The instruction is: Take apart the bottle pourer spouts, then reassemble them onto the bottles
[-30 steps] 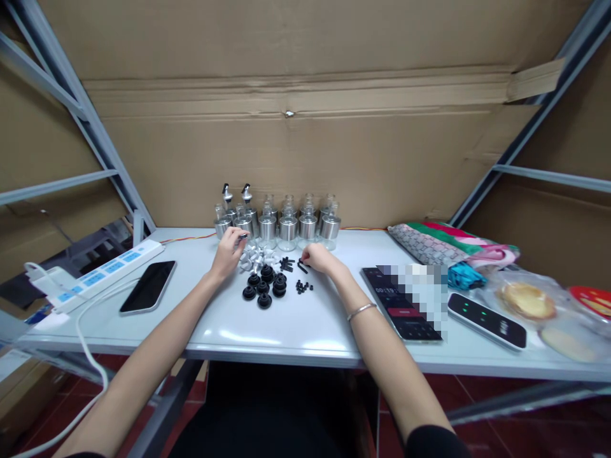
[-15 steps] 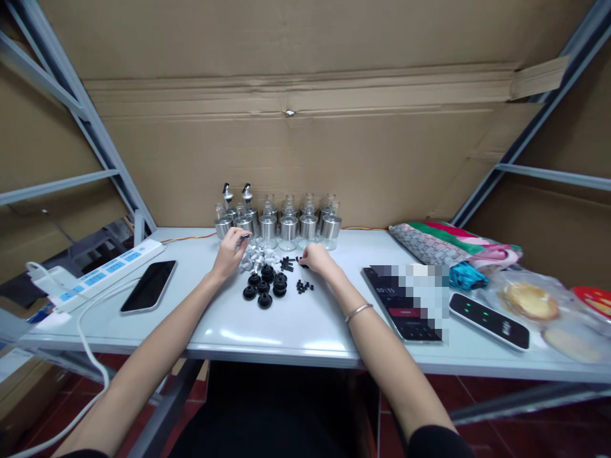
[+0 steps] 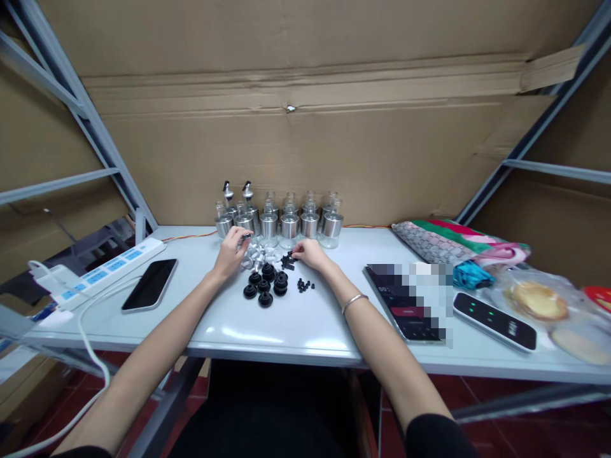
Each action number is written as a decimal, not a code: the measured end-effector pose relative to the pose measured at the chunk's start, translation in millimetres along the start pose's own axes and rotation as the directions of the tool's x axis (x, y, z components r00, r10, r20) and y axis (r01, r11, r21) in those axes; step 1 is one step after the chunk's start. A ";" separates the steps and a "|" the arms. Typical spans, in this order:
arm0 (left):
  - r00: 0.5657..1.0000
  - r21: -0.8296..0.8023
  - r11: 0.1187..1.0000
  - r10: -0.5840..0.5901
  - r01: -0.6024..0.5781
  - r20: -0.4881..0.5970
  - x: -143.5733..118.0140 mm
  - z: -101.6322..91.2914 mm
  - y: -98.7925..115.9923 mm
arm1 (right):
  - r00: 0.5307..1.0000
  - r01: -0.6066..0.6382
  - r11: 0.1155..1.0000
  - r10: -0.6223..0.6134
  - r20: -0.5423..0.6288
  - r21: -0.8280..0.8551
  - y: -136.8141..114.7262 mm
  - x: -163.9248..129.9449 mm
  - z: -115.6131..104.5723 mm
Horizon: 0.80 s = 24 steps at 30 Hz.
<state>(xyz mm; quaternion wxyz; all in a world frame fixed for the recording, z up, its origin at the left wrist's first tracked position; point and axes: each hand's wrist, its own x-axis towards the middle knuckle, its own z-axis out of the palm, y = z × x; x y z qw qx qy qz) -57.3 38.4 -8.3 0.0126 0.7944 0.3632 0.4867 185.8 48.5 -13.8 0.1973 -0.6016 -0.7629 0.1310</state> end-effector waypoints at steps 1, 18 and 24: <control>1.000 0.000 1.000 0.002 -0.002 -0.001 0.2 -0.1 0.1 | 1.000 0.019 1.000 -0.019 0.019 0.006 -0.6 -1.3 -1.4; 0.999 -0.021 1.000 0.012 -0.013 -0.038 0.6 -1.9 1.5 | 1.000 -0.012 0.996 0.013 0.009 -0.090 -16.0 -12.2 8.3; 1.000 -0.028 1.000 0.000 -0.001 -0.030 0.4 -1.1 1.1 | 0.998 -0.063 0.994 0.060 -0.032 -0.095 -17.2 -10.6 13.3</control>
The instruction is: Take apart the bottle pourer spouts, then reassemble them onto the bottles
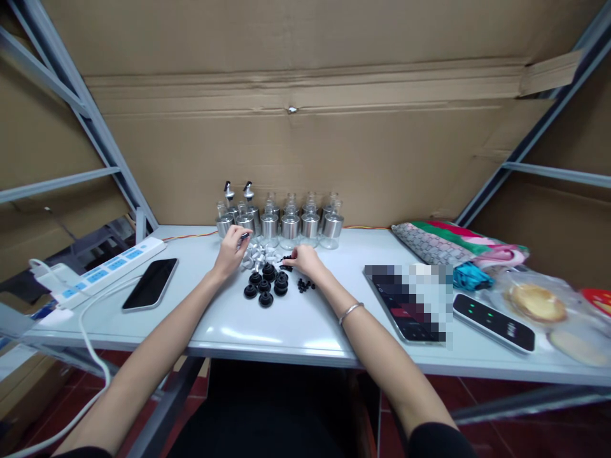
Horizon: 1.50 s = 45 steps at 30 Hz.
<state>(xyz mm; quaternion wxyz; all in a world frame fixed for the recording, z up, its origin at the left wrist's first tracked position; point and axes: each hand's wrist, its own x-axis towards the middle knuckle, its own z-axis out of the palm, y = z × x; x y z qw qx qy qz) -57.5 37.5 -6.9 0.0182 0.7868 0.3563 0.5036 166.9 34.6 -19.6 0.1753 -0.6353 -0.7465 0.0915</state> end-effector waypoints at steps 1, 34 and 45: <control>1.000 0.001 1.000 0.002 -0.002 0.002 -0.1 0.2 0.0 | 1.000 -0.006 1.000 0.006 0.002 -0.002 -0.3 0.5 0.5; 1.000 -0.018 1.000 0.005 -0.004 0.017 -0.5 0.4 0.2 | 0.931 0.366 0.929 -0.366 0.022 -0.051 12.0 6.0 19.7; 1.000 -0.018 1.000 -0.008 0.008 0.023 0.0 -0.8 1.7 | 0.922 0.380 0.923 -0.383 0.057 0.062 16.7 4.6 6.5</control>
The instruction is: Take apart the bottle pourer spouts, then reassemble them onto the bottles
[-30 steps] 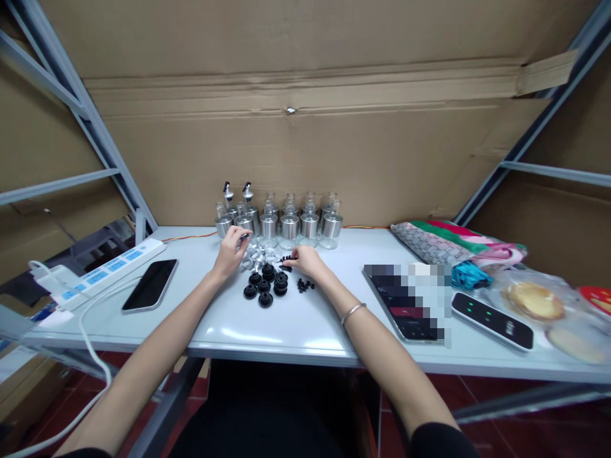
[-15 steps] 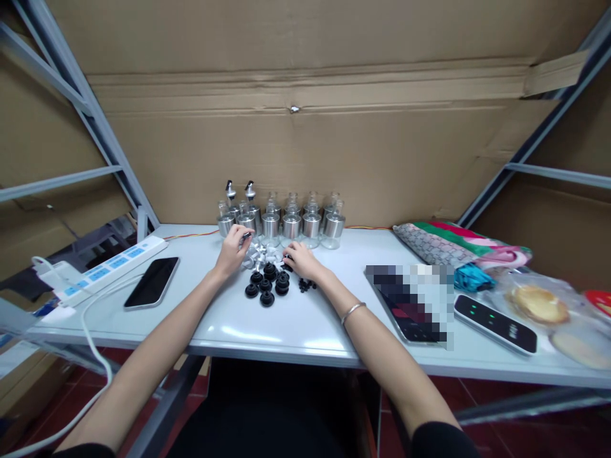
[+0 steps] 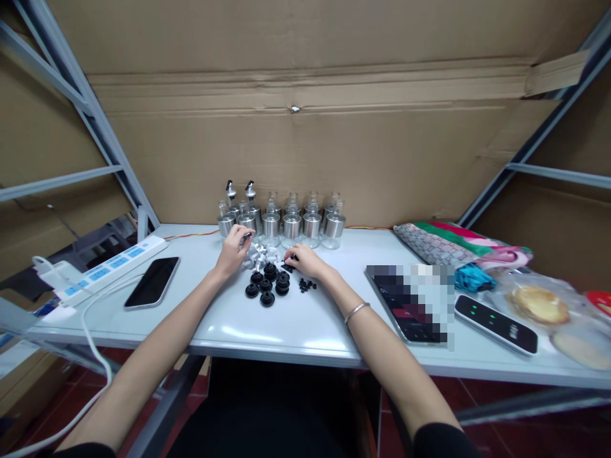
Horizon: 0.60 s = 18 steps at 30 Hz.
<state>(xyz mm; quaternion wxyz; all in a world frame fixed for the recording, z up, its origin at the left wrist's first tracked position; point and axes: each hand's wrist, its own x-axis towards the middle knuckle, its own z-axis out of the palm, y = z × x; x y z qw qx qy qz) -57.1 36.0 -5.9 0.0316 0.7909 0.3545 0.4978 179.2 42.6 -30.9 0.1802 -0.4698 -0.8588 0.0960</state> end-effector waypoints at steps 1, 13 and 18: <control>1.000 -0.001 1.000 0.000 0.000 0.002 -0.1 0.0 0.0 | 1.000 0.000 1.000 0.000 -0.004 -0.004 -1.8 0.5 0.4; 1.000 0.002 1.000 -0.002 0.002 0.010 -0.2 0.1 0.8 | 0.997 -0.071 0.996 0.070 -0.033 -0.047 -19.9 3.1 4.2; 1.000 -0.004 1.000 0.000 0.000 0.016 -0.3 0.3 0.7 | 0.994 -0.097 0.994 0.094 -0.046 -0.056 -22.7 4.5 5.9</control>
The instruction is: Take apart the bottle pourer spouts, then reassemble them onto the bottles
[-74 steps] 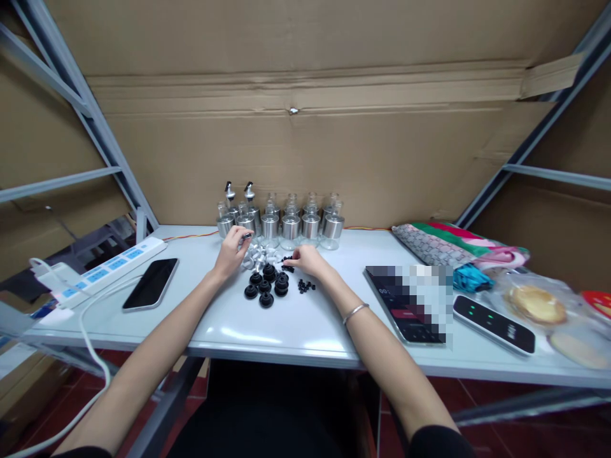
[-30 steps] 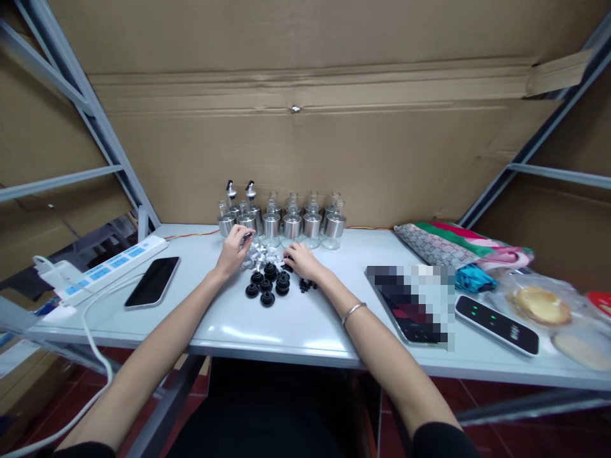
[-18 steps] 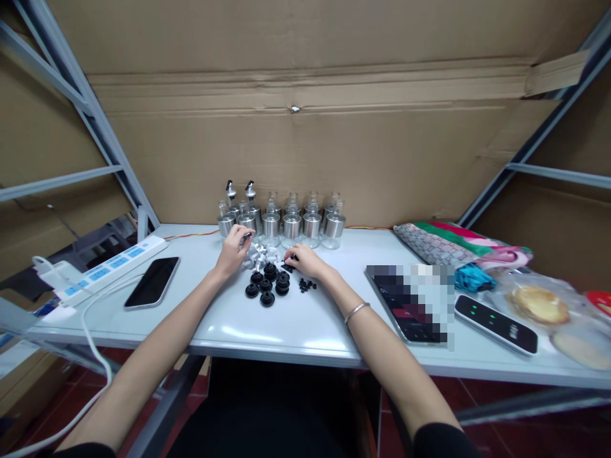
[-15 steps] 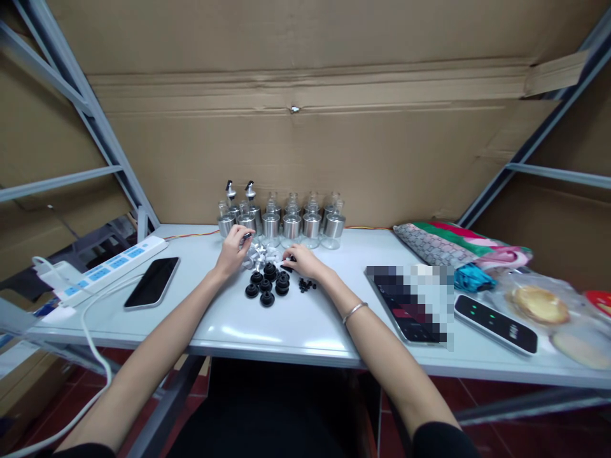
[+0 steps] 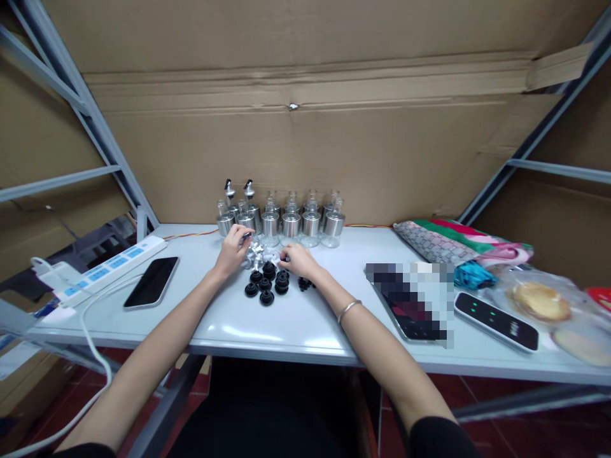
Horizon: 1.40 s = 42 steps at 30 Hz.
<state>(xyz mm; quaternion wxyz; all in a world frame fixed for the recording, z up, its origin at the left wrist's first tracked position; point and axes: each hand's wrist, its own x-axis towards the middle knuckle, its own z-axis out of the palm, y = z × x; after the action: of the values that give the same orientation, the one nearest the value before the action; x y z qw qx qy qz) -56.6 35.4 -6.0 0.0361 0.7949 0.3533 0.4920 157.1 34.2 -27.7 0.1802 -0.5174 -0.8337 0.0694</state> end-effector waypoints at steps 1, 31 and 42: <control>1.000 0.001 1.000 -0.002 0.002 0.000 0.0 0.0 0.1 | 1.000 0.002 1.000 -0.002 0.002 0.003 0.7 0.0 -0.2; 0.936 -0.028 0.986 -0.145 0.163 0.320 -4.2 10.3 -8.0 | 0.995 -0.019 0.991 0.006 0.100 0.131 19.9 -4.7 -25.6; 0.935 -0.058 0.974 -0.194 0.220 0.299 -5.3 12.1 -6.5 | 0.954 -0.225 0.971 0.201 0.222 0.086 37.1 -13.6 -41.1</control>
<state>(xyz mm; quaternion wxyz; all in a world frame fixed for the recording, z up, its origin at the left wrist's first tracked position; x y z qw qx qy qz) -51.6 40.7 -18.8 0.1755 0.8144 0.4032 0.3787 208.9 36.2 -4.0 0.1103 -0.5833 -0.7822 0.1891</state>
